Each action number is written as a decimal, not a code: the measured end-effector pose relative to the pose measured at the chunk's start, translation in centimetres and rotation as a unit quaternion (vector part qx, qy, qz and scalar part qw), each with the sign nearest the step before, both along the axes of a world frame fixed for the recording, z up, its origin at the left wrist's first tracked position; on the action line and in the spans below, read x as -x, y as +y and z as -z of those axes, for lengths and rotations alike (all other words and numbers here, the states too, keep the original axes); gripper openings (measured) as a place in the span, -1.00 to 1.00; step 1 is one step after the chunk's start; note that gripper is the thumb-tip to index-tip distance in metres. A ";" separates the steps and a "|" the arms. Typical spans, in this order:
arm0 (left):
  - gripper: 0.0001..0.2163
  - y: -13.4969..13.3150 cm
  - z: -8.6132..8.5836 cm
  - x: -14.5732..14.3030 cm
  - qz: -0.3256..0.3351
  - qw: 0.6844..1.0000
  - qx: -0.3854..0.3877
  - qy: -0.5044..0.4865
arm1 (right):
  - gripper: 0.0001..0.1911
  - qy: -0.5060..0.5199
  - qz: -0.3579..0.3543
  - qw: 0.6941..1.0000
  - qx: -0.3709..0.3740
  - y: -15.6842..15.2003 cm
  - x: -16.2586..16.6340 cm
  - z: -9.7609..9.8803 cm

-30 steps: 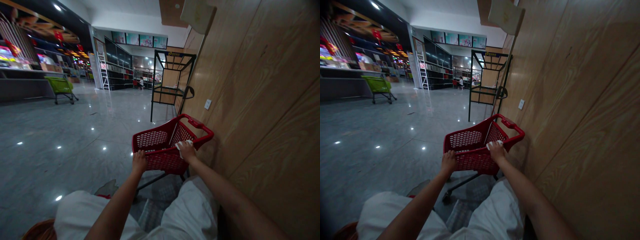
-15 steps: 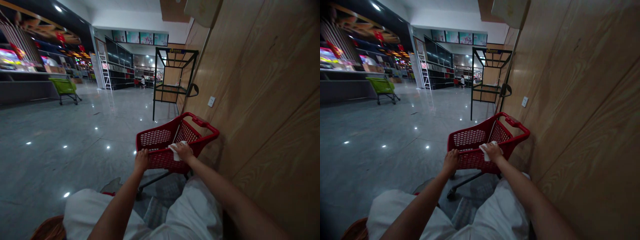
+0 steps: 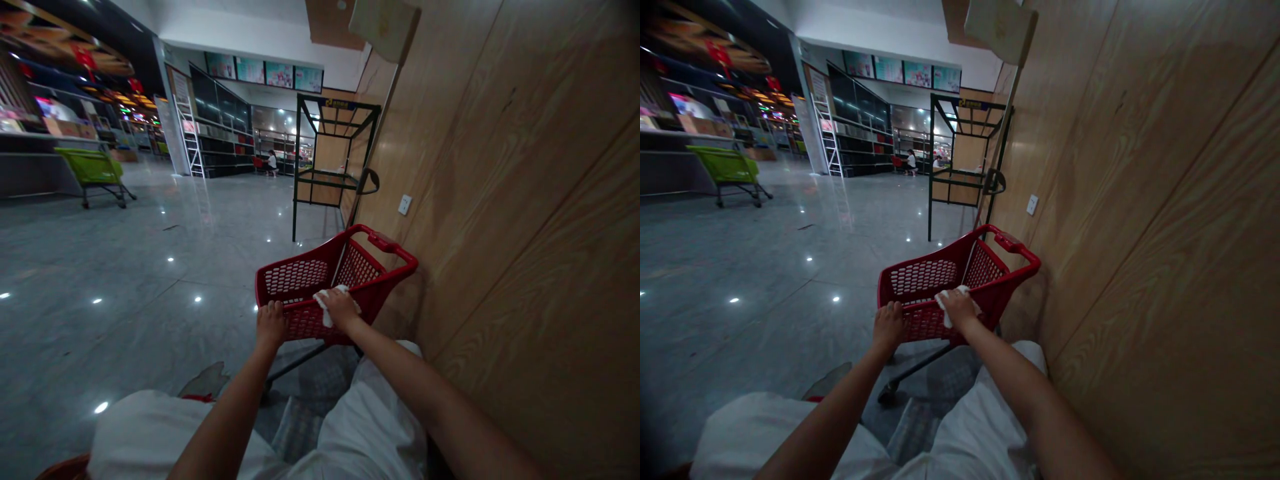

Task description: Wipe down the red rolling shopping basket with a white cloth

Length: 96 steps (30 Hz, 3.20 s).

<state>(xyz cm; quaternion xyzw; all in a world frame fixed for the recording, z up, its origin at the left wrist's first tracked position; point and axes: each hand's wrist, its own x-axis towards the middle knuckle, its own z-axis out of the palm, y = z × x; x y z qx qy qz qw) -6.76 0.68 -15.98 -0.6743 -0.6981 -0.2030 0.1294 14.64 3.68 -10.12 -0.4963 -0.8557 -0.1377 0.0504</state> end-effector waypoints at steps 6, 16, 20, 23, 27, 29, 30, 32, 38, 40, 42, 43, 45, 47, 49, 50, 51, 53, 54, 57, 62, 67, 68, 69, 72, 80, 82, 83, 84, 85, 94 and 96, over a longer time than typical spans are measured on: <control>-0.81 0.1 -0.2 2.4 0.042 0.998 0.035 0.019 | -0.60 0.015 -0.089 0.996 -0.004 0.1 1.3 0.0; -0.65 3.1 -2.2 7.6 -0.062 0.991 0.116 -0.021 | -0.49 -0.038 0.010 0.997 -0.065 1.4 -17.5 -8.6; -0.67 4.3 -3.8 7.6 -0.091 0.986 0.138 -0.030 | -0.53 0.018 0.009 0.998 -0.060 1.4 -17.4 -9.4; -0.67 4.7 -5.6 4.6 -0.038 0.993 0.114 -0.022 | -0.61 0.068 0.053 0.994 -0.067 1.2 -14.6 -8.5; -0.70 4.4 -8.4 -2.8 0.124 0.991 0.015 -0.044 | -0.61 0.102 0.112 0.986 -0.075 0.3 -10.6 -7.7; -0.72 3.8 -9.7 -6.7 0.184 0.980 -0.032 -0.072 | -0.59 0.100 0.107 0.986 -0.077 -0.7 -9.0 -7.6; -0.73 3.4 -10.3 -8.3 0.215 0.972 -0.052 -0.085 | -0.59 0.097 0.093 0.988 -0.078 -1.3 -8.2 -7.6; -0.72 2.3 -11.3 -10.5 0.274 0.954 -0.070 -0.097 | -0.61 0.083 0.043 0.992 -0.082 -2.7 -6.9 -7.8; -0.63 -1.6 -13.3 -10.1 0.292 0.951 -0.069 -0.078 | -0.66 0.037 -0.151 0.985 -0.070 -5.7 -6.0 -9.4; -0.61 -2.5 -14.0 -9.6 0.274 0.957 -0.074 -0.066 | -0.67 0.051 -0.167 0.983 -0.061 -5.3 -6.4 -10.2; -0.61 -3.2 -14.7 -9.6 0.262 0.961 -0.065 -0.060 | -0.65 0.071 -0.139 0.986 -0.053 -4.4 -6.9 -10.8; -0.63 -3.5 -15.0 -9.9 0.257 0.963 -0.056 -0.058 | -0.64 0.082 -0.114 0.989 -0.051 -3.8 -7.1 -11.0; -0.67 -4.0 -15.3 -10.5 0.241 0.969 -0.032 -0.053 | -0.61 0.102 -0.079 0.990 -0.050 -3.1 -7.2 -10.9; -0.69 -4.6 -15.3 -11.1 0.203 0.978 -0.006 -0.046 | -0.58 0.122 -0.096 0.986 -0.054 -3.1 -7.0 -10.4; -0.68 -5.1 -15.0 -11.4 0.149 0.988 0.009 -0.033 | -0.59 0.137 -0.146 0.978 -0.055 -3.5 -6.5 -9.8; -0.67 -5.4 -14.8 -11.4 0.126 0.992 0.010 -0.023 | -0.59 0.140 -0.164 0.975 -0.053 -3.8 -6.2 -9.6; -0.67 -5.6 -14.6 -11.3 0.109 0.994 0.008 -0.013 | -0.61 0.140 -0.174 0.973 -0.050 -4.0 -5.8 -9.5; -0.67 -5.9 -14.2 -10.9 0.101 0.995 -0.002 0.008 | -0.63 0.131 -0.164 0.977 -0.045 -3.7 -5.1 -9.7; -0.66 -5.9 -14.0 -10.7 0.106 0.994 -0.008 0.015 | -0.64 0.127 -0.148 0.980 -0.045 -3.2 -4.8 -9.9; -0.64 -5.6 -13.4 -10.1 0.123 0.991 -0.035 0.026 | -0.62 0.123 -0.075 0.989 -0.045 -0.7 -4.1 -11.1; -0.62 -4.8 -12.2 -9.8 0.120 0.988 -0.098 0.023 | -0.52 0.126 -0.016 0.992 -0.018 2.0 -3.6 -12.1; -0.63 -4.8 -11.6 -9.3 0.112 0.985 -0.130 0.028 | -0.58 0.119 -0.153 0.981 -0.014 -0.8 -2.6 -11.1; -0.64 -4.8 -11.6 -9.2 0.118 0.983 -0.140 0.031 | -0.61 0.115 -0.164 0.980 -0.015 -1.4 -2.5 -11.0; -0.65 -4.7 -11.5 -9.1 0.125 0.980 -0.152 0.035 | -0.63 0.112 -0.165 0.980 -0.017 -1.7 -2.5 -11.0; -0.66 -4.3 -11.4 -9.1 0.151 0.968 -0.198 0.044 | -0.62 0.109 -0.122 0.986 -0.019 -1.1 -3.3 -11.2; -0.71 -4.6 -11.0 -9.0 0.159 0.938 -0.302 0.056 | -0.57 0.123 0.058 0.991 0.015 3.6 -7.0 -12.2; -0.72 -4.8 -10.9 -8.9 0.159 0.936 -0.310 0.052 | -0.54 0.109 0.038 0.993 0.020 3.0 -7.0 -12.3; -0.72 -4.7 -10.8 -8.9 0.156 0.936 -0.312 0.048 | -0.51 0.095 0.015 0.995 0.021 2.4 -6.7 -12.3; -0.73 -4.7 -10.8 -8.8 0.152 0.937 -0.313 0.043 | -0.49 0.080 -0.013 0.997 0.021 1.7 -6.3 -12.2; -0.72 -4.5 -10.7 -8.9 0.150 0.937 -0.313 0.039 | -0.47 0.068 -0.042 0.997 0.020 1.0 -5.9 -12.2; -0.69 -4.1 -11.3 -9.5 0.162 0.945 -0.281 0.041 | -0.47 0.111 -0.032 0.993 0.025 2.6 -7.6 -11.6; -0.69 -4.4 -11.3 -9.5 0.163 0.947 -0.274 0.038 | -0.47 0.127 0.005 0.991 0.040 3.9 -8.6 -11.6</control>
